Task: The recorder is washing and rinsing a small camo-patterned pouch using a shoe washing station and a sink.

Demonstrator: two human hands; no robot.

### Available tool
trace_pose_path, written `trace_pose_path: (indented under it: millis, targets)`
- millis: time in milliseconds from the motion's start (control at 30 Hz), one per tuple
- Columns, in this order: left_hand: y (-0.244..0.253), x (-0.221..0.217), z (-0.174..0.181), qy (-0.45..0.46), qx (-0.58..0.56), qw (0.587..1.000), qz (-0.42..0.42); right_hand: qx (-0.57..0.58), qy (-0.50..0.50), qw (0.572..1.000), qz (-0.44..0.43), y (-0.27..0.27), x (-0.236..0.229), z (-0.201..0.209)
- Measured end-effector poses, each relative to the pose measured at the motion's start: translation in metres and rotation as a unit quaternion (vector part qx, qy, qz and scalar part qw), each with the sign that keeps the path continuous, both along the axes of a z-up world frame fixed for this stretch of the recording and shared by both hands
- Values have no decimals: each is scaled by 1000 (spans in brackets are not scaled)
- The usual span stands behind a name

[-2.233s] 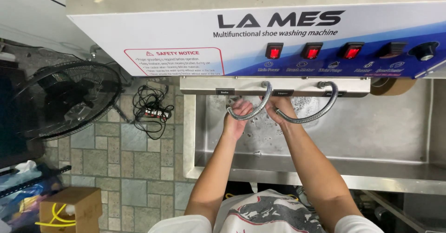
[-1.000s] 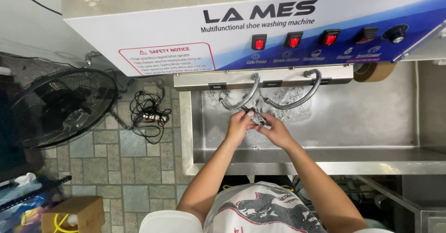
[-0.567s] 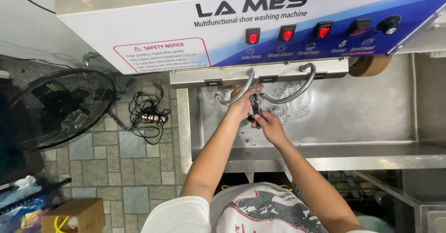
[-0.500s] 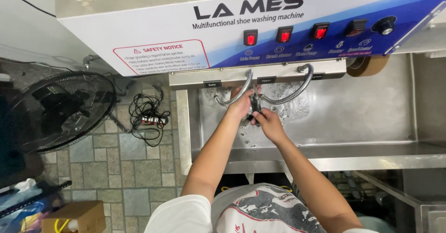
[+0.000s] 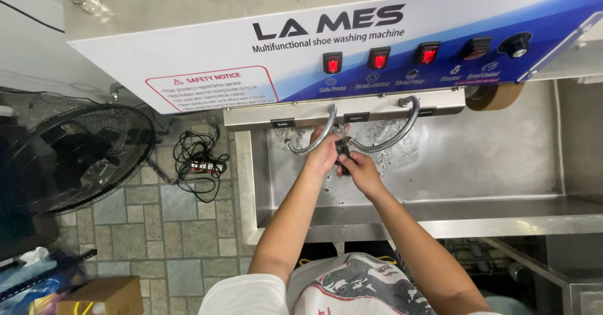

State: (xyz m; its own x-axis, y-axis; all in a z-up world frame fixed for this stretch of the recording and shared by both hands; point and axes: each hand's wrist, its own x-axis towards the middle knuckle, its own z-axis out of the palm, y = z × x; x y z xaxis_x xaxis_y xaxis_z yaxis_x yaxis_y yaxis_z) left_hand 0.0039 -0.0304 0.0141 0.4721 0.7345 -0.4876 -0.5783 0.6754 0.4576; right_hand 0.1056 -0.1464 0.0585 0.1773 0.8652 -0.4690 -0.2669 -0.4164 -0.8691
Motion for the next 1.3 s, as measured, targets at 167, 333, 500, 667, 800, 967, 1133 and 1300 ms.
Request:
trace_pose_path:
  millis: [167, 333, 500, 667, 800, 967, 1133, 1300]
  targets:
    - [3, 4, -80, -45, 34, 998, 38, -16, 28, 999, -12, -2, 1, -2]
    - [9, 1, -61, -63, 6, 998, 4, -47, 13, 999, -15, 9, 6, 3]
    - [-8, -1, 9, -19, -3, 1000, 18, -48, 13, 999, 1, -4, 6, -3]
    - [-10, -7, 1, -39, 49, 998, -14, -25, 27, 999, 21, -22, 4, -3]
    - [-7, 2, 6, -17, 52, 998, -34, -9, 10, 1000, 16, -31, 6, 4]
    - [-3, 11, -16, -38, 52, 998, 0, -18, -33, 998, 41, -38, 11, 11]
    - [-9, 7, -22, -35, 52, 998, 17, -29, -26, 998, 49, -44, 7, 18]
    - [-16, 2, 43, 10, 19, 1000, 2, -46, -15, 997, 57, -64, 5, 10]
